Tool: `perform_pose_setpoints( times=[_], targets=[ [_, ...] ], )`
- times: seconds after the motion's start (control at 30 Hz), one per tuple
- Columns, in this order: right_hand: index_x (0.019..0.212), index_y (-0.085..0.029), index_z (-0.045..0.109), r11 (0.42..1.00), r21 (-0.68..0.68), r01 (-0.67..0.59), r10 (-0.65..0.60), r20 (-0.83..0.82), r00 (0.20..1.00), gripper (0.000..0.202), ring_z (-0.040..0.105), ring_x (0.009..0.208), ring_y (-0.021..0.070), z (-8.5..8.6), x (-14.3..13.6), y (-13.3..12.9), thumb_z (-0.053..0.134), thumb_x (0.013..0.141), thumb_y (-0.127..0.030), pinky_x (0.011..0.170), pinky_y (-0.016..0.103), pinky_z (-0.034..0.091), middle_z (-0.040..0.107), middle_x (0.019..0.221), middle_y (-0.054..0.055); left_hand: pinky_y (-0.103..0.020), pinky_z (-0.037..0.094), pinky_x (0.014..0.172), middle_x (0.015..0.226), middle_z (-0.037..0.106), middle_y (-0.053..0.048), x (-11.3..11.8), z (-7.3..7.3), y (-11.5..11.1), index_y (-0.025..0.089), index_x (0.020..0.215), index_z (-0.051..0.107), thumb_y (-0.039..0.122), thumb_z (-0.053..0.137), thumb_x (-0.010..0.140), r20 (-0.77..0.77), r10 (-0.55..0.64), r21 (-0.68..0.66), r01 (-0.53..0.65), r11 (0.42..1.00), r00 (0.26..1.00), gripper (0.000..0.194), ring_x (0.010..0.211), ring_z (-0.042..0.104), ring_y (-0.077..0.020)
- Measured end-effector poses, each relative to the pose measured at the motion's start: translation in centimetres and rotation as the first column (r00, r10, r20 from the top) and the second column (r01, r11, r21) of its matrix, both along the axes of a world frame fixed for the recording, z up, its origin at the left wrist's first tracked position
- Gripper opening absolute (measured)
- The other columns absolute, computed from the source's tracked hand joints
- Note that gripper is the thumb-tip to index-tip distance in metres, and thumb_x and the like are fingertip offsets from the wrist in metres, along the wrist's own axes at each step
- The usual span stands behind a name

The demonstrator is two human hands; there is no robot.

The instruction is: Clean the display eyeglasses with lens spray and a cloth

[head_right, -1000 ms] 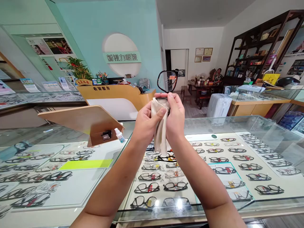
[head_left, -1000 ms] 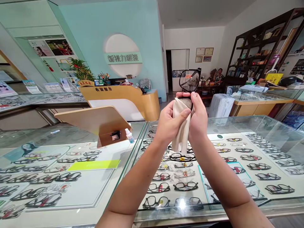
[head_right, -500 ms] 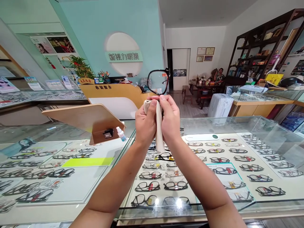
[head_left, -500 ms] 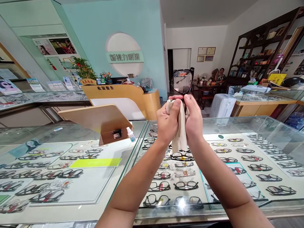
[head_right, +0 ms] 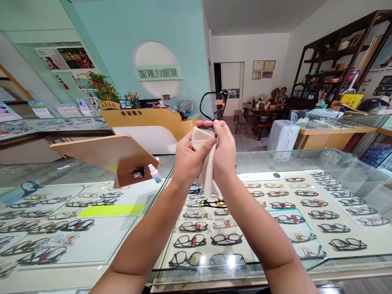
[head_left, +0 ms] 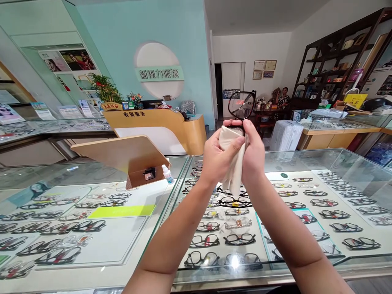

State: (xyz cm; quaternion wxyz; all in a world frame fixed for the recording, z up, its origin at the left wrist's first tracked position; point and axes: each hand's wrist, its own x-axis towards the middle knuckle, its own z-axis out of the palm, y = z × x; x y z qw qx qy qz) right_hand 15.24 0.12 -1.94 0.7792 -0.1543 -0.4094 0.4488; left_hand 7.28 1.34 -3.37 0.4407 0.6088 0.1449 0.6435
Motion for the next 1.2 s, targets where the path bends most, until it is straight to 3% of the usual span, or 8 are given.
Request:
perform_pose_setpoints(
  times=[0.1, 0.23, 0.47, 0.63, 0.73, 0.87, 1.07, 1.2],
  targets=[
    [0.092, -0.027, 0.067, 0.999, 0.048, -0.001, -0.001, 0.038, 0.999, 0.029, 0.076, 0.119, 0.024, -0.2, -1.0, -0.5, 0.073, 0.097, -0.055, 0.104, 0.039, 0.062, 0.083, 0.115, 0.004, -0.024, 0.059, 0.075, 0.1, 0.079, -0.004, 0.3, 0.1, -0.5, 0.02, 0.112, 0.079, 0.056, 0.092, 0.091, 0.089, 0.111, -0.012, -0.11, 0.994, 0.99, 0.043, 0.083, 0.072, -0.0157],
    [0.089, -0.027, 0.064, 0.997, 0.075, -0.018, 0.013, 0.065, 0.998, 0.029, 0.075, 0.123, 0.0249, 0.0, -1.1, -0.9, 0.076, 0.096, -0.052, 0.104, 0.039, 0.063, 0.082, 0.11, 0.003, -0.023, 0.057, 0.07, 0.091, 0.076, -0.003, 0.2, 0.0, -0.4, 0.022, 0.106, 0.08, 0.061, 0.083, 0.097, 0.158, 0.165, -0.019, -0.164, 0.986, 0.973, 0.041, 0.079, 0.069, -0.0148],
    [0.09, -0.028, 0.071, 0.991, 0.12, -0.053, 0.039, 0.116, 0.992, 0.029, 0.074, 0.126, 0.0258, 1.1, 0.9, -1.3, 0.08, 0.094, -0.055, 0.105, 0.04, 0.063, 0.081, 0.114, 0.004, -0.026, 0.057, 0.068, 0.083, 0.075, -0.003, -1.9, 0.4, 1.5, 0.02, 0.099, 0.081, 0.076, 0.076, 0.095, -0.023, -0.012, -0.012, 0.012, 1.0, 1.0, 0.057, 0.079, 0.073, -0.019],
    [0.087, -0.028, 0.077, 0.992, 0.111, 0.053, -0.079, 0.251, 0.965, 0.032, 0.073, 0.125, 0.0257, 1.9, 3.8, -1.1, 0.082, 0.093, -0.059, 0.105, 0.039, 0.061, 0.081, 0.119, 0.004, -0.027, 0.058, 0.063, 0.08, 0.076, -0.005, -3.6, 0.9, 2.0, 0.021, 0.098, 0.08, 0.082, 0.075, 0.092, -0.036, 0.007, -0.063, -0.009, 0.998, 0.999, 0.062, 0.077, 0.076, -0.0211],
    [0.084, -0.027, 0.081, 0.994, 0.109, 0.023, -0.066, 0.411, 0.909, 0.03, 0.071, 0.124, 0.0242, 2.2, 5.6, -1.1, 0.081, 0.094, -0.055, 0.104, 0.035, 0.059, 0.079, 0.127, 0.004, -0.028, 0.054, 0.054, 0.074, 0.074, -0.006, -4.3, 1.3, 1.8, 0.021, 0.095, 0.08, 0.085, 0.076, 0.088, -0.047, 0.021, -0.113, -0.026, 0.993, 0.999, 0.065, 0.071, 0.074, -0.0218],
    [0.083, -0.026, 0.085, 0.995, 0.1, -0.02, -0.043, 0.594, 0.804, 0.028, 0.068, 0.122, 0.0232, 2.3, 7.0, -1.5, 0.077, 0.099, -0.048, 0.11, 0.036, 0.053, 0.077, 0.125, 0.005, -0.029, 0.055, 0.055, 0.073, 0.075, -0.008, -4.8, 2.0, 1.2, 0.02, 0.096, 0.081, 0.085, 0.076, 0.088, -0.056, 0.03, -0.119, -0.036, 0.992, 0.998, 0.066, 0.072, 0.076, -0.0235],
    [0.078, -0.026, 0.084, 0.99, 0.14, 0.018, -0.119, 0.754, 0.646, 0.028, 0.066, 0.119, 0.025, 2.2, 6.7, -1.8, 0.074, 0.1, -0.04, 0.114, 0.045, 0.047, 0.072, 0.12, 0.006, -0.028, 0.053, 0.052, 0.073, 0.076, -0.007, -5.0, 2.3, 1.2, 0.02, 0.096, 0.081, 0.088, 0.077, 0.085, -0.104, 0.039, -0.113, -0.051, 0.992, 0.994, 0.069, 0.071, 0.076, -0.0233],
    [0.083, -0.026, 0.086, 0.988, 0.15, -0.032, -0.107, 0.825, 0.555, 0.025, 0.066, 0.114, 0.0243, 2.1, 6.5, -1.9, 0.074, 0.101, -0.039, 0.108, 0.041, 0.047, 0.072, 0.113, 0.006, -0.027, 0.047, 0.048, 0.07, 0.074, -0.006, -5.1, 2.4, 1.3, 0.02, 0.092, 0.081, 0.085, 0.081, 0.084, -0.12, 0.037, -0.107, -0.05, 0.993, 0.992, 0.065, 0.065, 0.072, -0.0211]
  ],
)
